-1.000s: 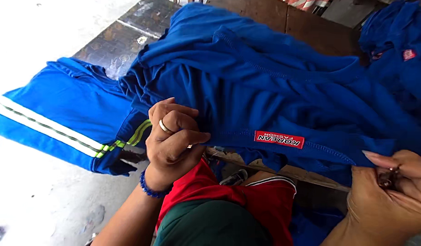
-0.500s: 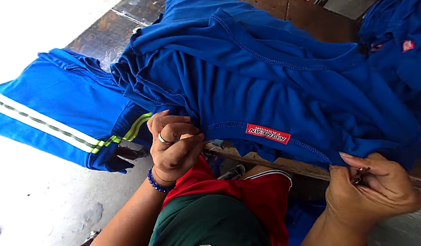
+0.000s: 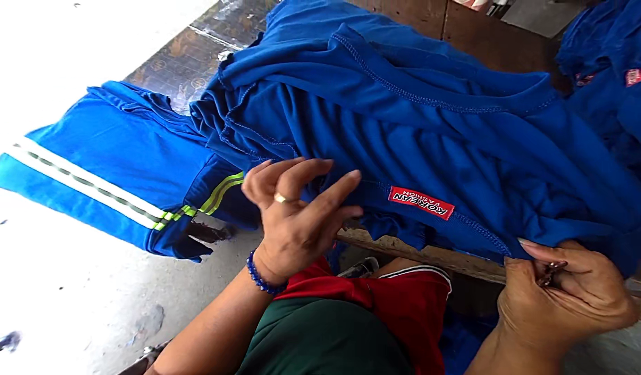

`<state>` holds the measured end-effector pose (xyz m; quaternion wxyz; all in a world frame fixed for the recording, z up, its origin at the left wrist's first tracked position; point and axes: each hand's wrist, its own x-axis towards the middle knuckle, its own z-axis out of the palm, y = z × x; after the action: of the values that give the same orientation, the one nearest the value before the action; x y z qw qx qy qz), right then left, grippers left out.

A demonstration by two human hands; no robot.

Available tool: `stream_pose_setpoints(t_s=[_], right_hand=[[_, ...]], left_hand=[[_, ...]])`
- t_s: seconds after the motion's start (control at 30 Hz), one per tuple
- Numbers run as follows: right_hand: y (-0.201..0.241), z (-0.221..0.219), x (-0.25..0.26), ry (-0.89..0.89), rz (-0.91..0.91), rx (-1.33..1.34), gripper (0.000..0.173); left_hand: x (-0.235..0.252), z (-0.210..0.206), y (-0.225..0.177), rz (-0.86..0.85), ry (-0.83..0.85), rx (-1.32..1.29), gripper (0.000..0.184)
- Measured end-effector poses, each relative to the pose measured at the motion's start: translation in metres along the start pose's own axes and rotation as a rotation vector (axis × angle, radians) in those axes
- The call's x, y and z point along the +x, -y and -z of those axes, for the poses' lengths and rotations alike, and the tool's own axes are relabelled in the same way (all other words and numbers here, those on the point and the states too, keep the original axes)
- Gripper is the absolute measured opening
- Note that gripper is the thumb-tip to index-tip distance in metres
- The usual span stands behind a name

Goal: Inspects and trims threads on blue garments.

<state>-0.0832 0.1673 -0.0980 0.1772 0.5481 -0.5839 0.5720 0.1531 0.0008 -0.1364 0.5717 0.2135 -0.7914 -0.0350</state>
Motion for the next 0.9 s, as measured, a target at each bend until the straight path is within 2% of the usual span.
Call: stream_pose_setpoints(t_s=[0.1, 0.23, 0.3, 0.33, 0.4, 0.5, 0.57, 0.63, 0.8, 0.87, 0.9], right_hand=[[0.0, 0.0, 0.002, -0.017, -0.028, 0.012, 0.016], [0.002, -0.002, 0.005, -0.037, -0.104, 0.097, 0.02], [0.003, -0.003, 0.006, -0.038, -0.138, 0.138, 0.021], [0.003, -0.004, 0.006, -0.046, -0.153, 0.15, 0.021], [0.003, -0.004, 0.007, -0.054, -0.178, 0.173, 0.022], [0.003, -0.003, 0.008, -0.053, -0.201, 0.198, 0.021], [0.004, -0.002, 0.008, -0.05, -0.217, 0.199, 0.02], [0.004, -0.002, 0.009, -0.066, -0.238, 0.211, 0.019], [0.003, -0.003, 0.013, -0.113, -0.365, 0.337, 0.022], [0.004, -0.004, 0.015, -0.109, -0.374, 0.37, 0.022], [0.004, -0.004, 0.016, -0.102, -0.374, 0.375, 0.022]], left_hand=[[-0.008, -0.004, 0.002, -0.073, 0.007, -0.087, 0.01], [-0.032, 0.019, -0.006, -0.075, 0.038, -0.238, 0.021], [-0.034, 0.026, -0.002, -0.041, 0.016, -0.206, 0.031], [-0.031, 0.028, 0.002, -0.03, 0.003, -0.14, 0.03], [-0.017, 0.027, 0.013, -0.035, -0.009, -0.008, 0.011], [0.012, 0.024, 0.026, -0.049, 0.084, 0.029, 0.018], [0.02, 0.022, 0.034, -0.117, 0.069, -0.001, 0.011], [0.016, 0.025, 0.038, -0.152, -0.002, -0.074, 0.015], [-0.026, 0.041, 0.037, -0.006, -0.15, -0.121, 0.033], [-0.031, 0.039, 0.036, 0.016, -0.168, -0.08, 0.039], [-0.028, 0.038, 0.035, 0.019, -0.145, -0.052, 0.037]])
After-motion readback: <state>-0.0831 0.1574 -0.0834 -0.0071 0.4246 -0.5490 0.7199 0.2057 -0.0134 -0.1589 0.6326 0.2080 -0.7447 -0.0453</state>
